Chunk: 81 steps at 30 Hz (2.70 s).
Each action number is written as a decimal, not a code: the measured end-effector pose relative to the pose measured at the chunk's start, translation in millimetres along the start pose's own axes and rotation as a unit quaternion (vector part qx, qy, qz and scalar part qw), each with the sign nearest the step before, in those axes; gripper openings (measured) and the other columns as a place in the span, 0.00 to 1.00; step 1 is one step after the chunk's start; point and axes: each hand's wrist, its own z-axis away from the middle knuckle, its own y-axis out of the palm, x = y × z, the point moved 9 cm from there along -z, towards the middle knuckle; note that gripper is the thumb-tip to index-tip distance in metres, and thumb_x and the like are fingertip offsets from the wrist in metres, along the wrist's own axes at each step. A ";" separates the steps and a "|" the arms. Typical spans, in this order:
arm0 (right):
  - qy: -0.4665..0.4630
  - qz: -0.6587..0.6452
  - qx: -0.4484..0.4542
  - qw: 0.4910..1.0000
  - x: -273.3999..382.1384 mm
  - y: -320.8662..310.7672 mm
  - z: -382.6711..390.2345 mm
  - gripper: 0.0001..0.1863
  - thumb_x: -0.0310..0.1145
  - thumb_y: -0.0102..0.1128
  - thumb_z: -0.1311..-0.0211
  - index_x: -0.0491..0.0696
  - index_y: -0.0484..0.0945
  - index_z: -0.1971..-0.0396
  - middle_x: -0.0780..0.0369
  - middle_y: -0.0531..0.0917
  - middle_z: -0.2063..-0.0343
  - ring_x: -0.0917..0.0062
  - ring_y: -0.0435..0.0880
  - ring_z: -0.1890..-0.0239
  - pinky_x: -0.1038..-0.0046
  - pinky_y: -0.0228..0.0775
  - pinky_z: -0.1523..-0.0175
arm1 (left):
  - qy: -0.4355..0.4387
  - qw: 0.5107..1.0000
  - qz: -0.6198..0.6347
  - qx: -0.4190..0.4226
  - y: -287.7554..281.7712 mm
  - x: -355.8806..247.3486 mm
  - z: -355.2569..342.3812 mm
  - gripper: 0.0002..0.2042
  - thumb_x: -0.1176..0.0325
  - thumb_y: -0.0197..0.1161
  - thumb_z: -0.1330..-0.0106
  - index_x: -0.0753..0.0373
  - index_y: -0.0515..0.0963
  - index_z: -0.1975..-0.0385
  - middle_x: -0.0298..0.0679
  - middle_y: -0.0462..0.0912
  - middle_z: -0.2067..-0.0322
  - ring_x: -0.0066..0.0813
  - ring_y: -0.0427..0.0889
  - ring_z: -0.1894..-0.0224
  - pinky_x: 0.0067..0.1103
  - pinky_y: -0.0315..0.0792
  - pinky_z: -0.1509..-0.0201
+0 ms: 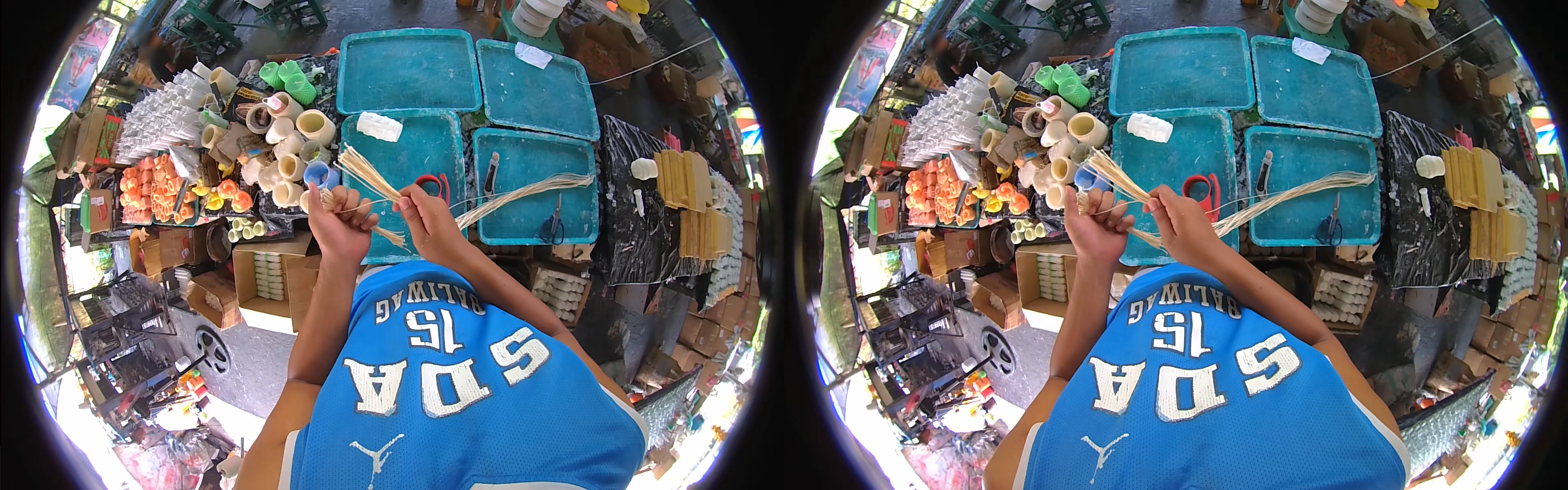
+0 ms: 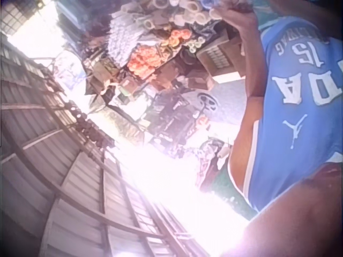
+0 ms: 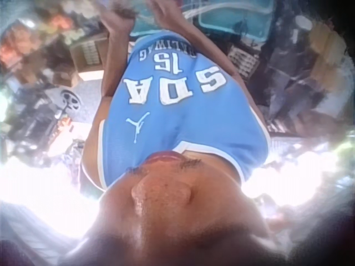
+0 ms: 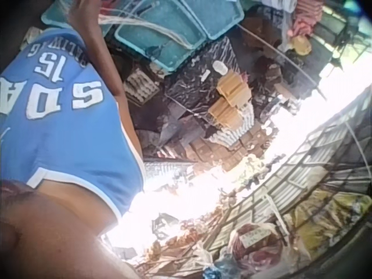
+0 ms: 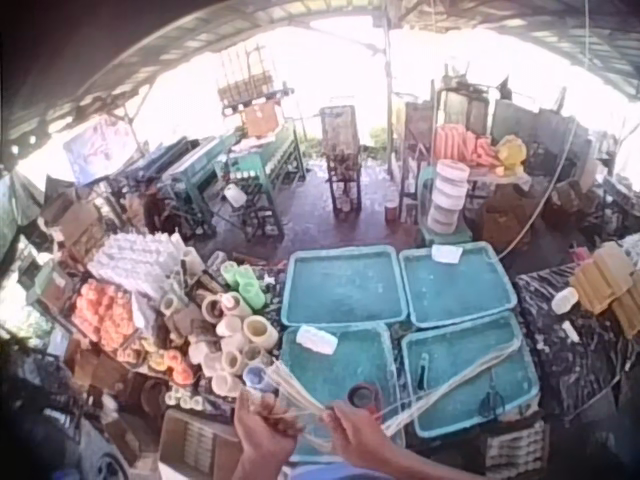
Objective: The person uses a red-handled tool to cut a white cylindrical candle into smaller pieces on a green tray. They then use scissors to trim and separate thin fibrous strands, placing the cut pieces on the tray.
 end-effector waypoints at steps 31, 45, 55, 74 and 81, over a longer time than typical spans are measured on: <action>0.137 -0.003 0.151 0.979 -45.5 29.4 7.9 0.18 0.43 0.70 0.29 0.40 0.86 0.62 0.71 0.74 0.81 0.89 0.65 0.77 0.76 0.55 0.74 | 0.073 0.993 0.071 -0.050 -28.5 -20.6 -7.3 0.13 0.58 0.49 0.28 0.52 0.66 0.77 0.29 0.63 0.78 0.24 0.61 0.75 0.24 0.59 0.69; 0.106 -0.113 -0.043 0.987 -39.5 -2.3 3.3 0.12 0.37 0.67 0.27 0.42 0.84 0.58 0.74 0.71 0.81 0.92 0.62 0.79 0.77 0.48 0.75 | 0.152 0.977 -0.149 0.013 -14.4 -8.8 -9.9 0.07 0.64 0.51 0.16 0.59 0.72 0.49 0.30 0.73 0.64 0.20 0.71 0.68 0.22 0.72 0.63; 0.127 -0.174 -0.104 0.971 -61.0 -0.6 -4.3 0.12 0.34 0.73 0.32 0.42 0.87 0.56 0.76 0.69 0.84 0.94 0.60 0.81 0.78 0.46 0.77 | 0.183 0.831 -0.522 0.058 18.2 30.1 7.0 0.13 0.70 0.52 0.17 0.63 0.78 0.41 0.24 0.72 0.70 0.09 0.64 0.73 0.13 0.61 0.71; 0.135 -0.370 -0.183 0.901 -73.2 -45.4 3.7 0.07 0.34 0.63 0.24 0.48 0.78 0.63 0.73 0.75 0.77 0.95 0.63 0.81 0.85 0.52 0.77 | 0.038 0.862 -0.493 -0.112 -175.6 23.6 -118.3 0.17 0.69 0.50 0.19 0.67 0.72 0.35 0.35 0.78 0.62 0.22 0.78 0.67 0.23 0.78 0.61; 0.148 -0.308 -0.158 0.926 -63.6 -47.9 6.2 0.09 0.35 0.65 0.25 0.45 0.80 0.62 0.72 0.77 0.75 0.94 0.67 0.76 0.85 0.56 0.73 | 0.261 0.572 -0.767 -0.126 -139.4 29.7 -173.2 0.23 0.65 0.58 0.24 0.73 0.70 0.34 0.57 0.78 0.40 0.45 0.79 0.39 0.36 0.72 0.34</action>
